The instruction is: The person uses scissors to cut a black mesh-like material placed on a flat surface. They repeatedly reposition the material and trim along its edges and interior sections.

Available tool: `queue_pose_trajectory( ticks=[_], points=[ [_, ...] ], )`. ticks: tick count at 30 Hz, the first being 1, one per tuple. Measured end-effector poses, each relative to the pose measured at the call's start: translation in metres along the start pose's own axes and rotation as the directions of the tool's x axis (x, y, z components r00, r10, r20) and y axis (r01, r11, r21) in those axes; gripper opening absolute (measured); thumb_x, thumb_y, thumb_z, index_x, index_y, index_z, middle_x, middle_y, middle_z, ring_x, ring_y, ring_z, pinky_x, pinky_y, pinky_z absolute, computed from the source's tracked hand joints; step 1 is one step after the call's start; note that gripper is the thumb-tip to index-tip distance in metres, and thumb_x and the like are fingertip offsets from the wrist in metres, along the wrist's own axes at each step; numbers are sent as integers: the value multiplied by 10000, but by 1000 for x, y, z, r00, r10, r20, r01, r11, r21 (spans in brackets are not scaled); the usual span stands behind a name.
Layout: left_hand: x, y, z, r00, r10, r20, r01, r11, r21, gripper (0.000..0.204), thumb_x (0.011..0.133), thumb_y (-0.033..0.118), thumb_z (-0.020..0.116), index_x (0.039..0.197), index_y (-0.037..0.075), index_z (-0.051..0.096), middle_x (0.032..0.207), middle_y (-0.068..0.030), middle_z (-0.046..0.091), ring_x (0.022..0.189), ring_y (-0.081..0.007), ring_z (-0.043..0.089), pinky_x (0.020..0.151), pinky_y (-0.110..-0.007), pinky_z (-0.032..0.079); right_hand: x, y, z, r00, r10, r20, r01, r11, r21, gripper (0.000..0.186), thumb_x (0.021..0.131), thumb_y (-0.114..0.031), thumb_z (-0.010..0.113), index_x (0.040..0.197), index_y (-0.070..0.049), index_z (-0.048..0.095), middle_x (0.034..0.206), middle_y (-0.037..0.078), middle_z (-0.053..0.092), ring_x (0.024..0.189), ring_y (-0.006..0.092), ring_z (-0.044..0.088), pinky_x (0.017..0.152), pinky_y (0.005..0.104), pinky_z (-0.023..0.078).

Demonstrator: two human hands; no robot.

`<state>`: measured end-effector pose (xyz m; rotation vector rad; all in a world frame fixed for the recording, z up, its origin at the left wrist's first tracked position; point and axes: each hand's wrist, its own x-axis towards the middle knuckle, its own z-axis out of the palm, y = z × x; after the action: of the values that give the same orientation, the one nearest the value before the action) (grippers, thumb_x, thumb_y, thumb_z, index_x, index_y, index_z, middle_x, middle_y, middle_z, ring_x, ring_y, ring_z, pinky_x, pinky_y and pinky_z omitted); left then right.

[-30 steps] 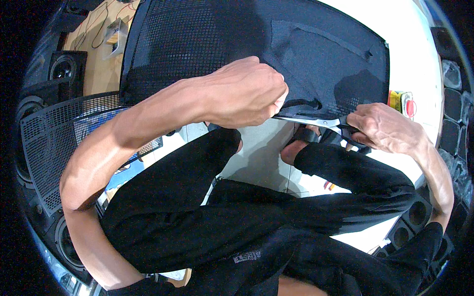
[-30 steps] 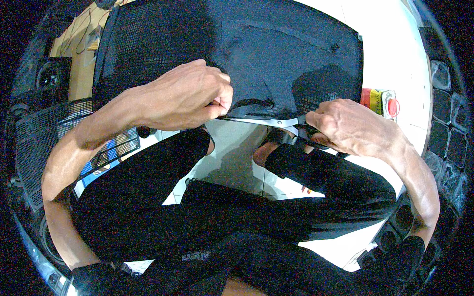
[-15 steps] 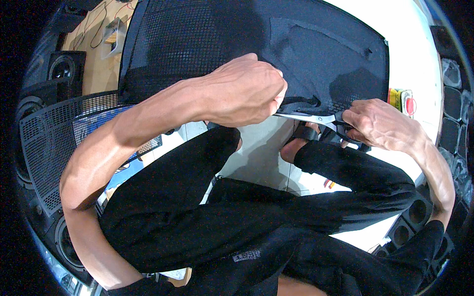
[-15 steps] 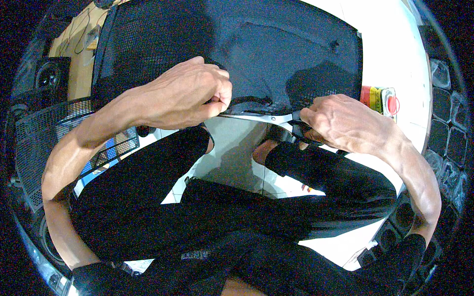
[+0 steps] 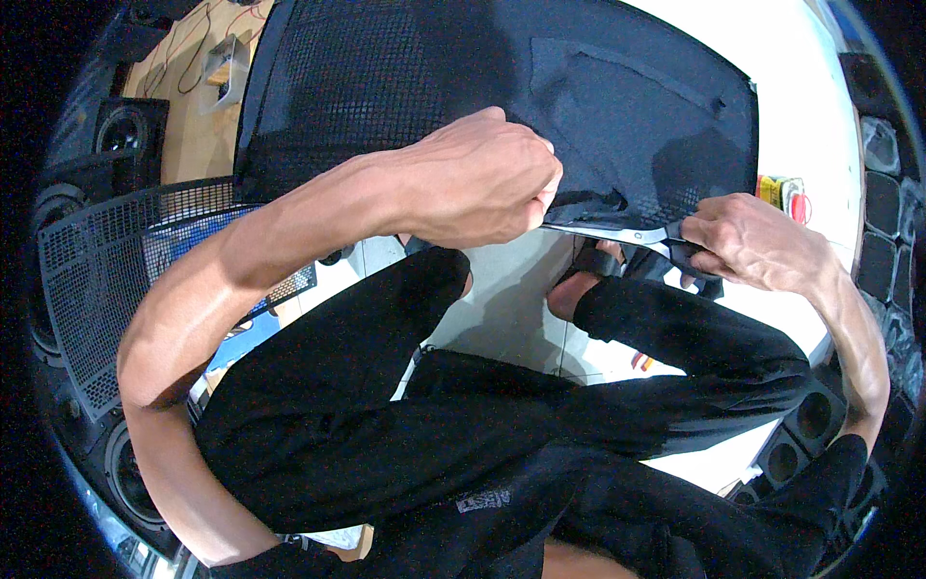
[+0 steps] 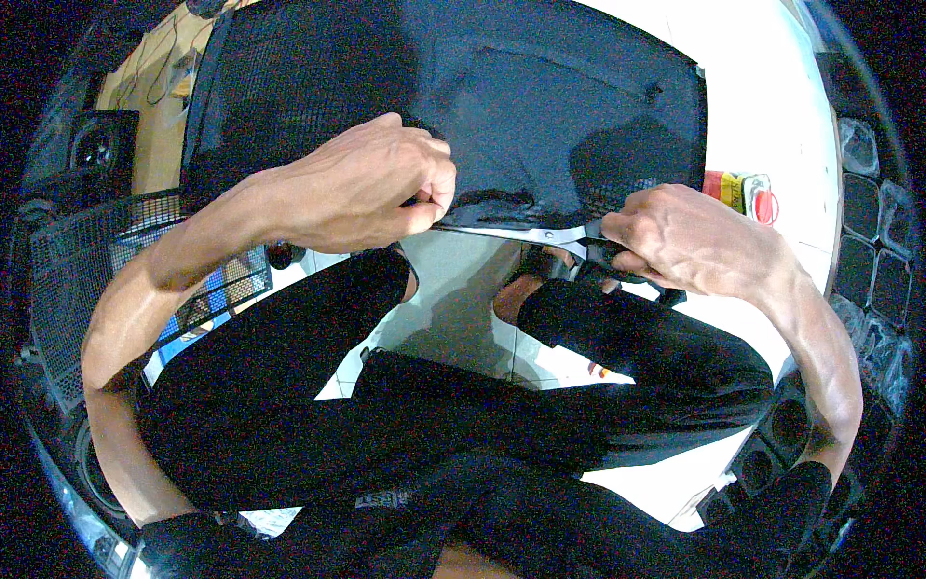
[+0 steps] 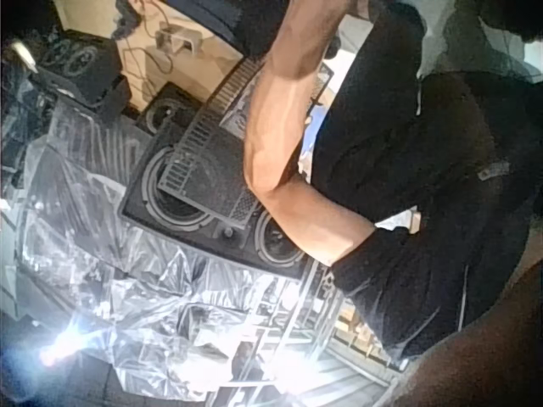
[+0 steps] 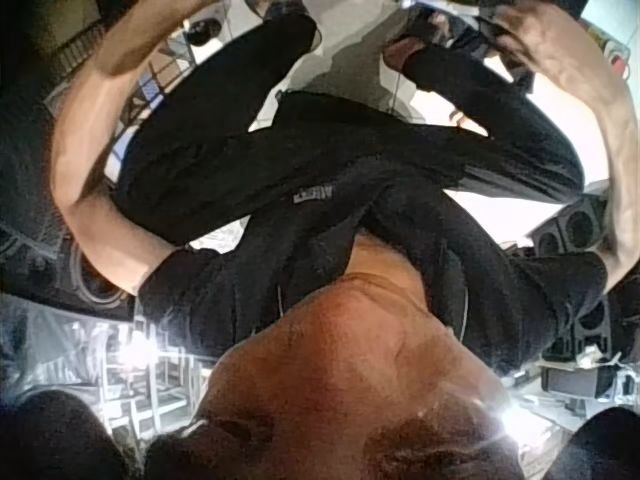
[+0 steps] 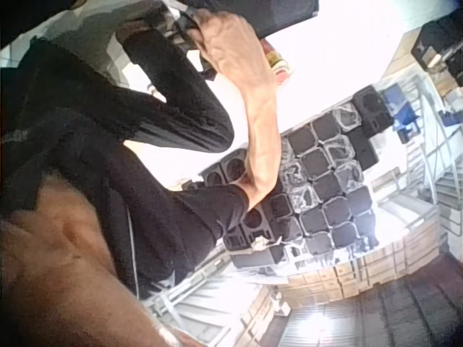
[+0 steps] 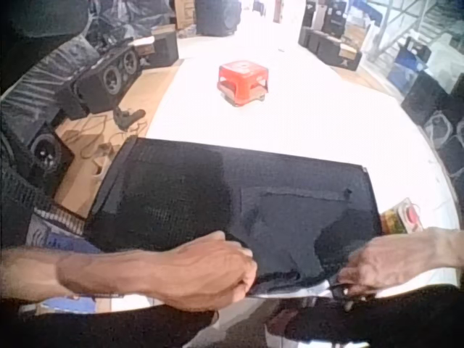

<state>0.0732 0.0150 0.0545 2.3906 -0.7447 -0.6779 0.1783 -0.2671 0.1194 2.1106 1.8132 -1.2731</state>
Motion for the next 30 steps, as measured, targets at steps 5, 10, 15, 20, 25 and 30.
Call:
queue_pose_trajectory(
  ticks=[5,10,15,20,25,30],
  points=[
    [-1,-2,1,1000,6,5,-6,1000,-8,124,846,118,583,746,61,626,781,-87,627,834,-283,632,769,-418,453,3,-6,5,996,83,-40,-83,996,-8,215,846,-148,714,846,27,590,803,164,592,814,351,629,743,480,494],
    [-1,2,-1,1000,-8,24,7,1000,29,131,848,118,571,744,61,625,781,-87,625,826,-283,629,769,-418,449,3,-6,5,997,66,-39,-67,997,-37,214,856,-153,704,847,29,592,795,162,587,791,347,628,738,479,495],
    [-2,0,1,1000,-19,24,19,1000,7,125,859,119,569,763,58,623,798,-83,623,849,-279,622,794,-415,439,5,-1,8,996,60,-60,-63,997,-35,207,861,-153,696,835,28,598,782,154,577,757,338,623,725,473,493],
    [-3,-3,3,1000,13,2,-13,999,-32,124,870,112,562,773,57,617,809,-83,619,866,-276,615,812,-411,433,2,-3,7,994,73,-83,-74,997,-14,191,868,-143,685,824,22,599,760,149,561,746,331,618,712,468,491],
    [-3,0,-1,1000,-8,18,9,999,-31,128,878,105,552,777,55,613,811,-87,617,873,-279,614,819,-409,436,3,-1,9,997,43,-70,-43,999,1,186,870,-134,683,828,23,592,760,151,559,764,337,614,722,473,486],
    [-4,-6,3,1000,28,-3,-28,998,-64,146,891,108,530,785,48,611,821,-94,612,888,-284,614,833,-418,437,5,-9,7,992,122,-24,-122,993,-6,182,870,-131,687,869,28,600,786,158,579,801,344,621,747,474,487]
  ],
)
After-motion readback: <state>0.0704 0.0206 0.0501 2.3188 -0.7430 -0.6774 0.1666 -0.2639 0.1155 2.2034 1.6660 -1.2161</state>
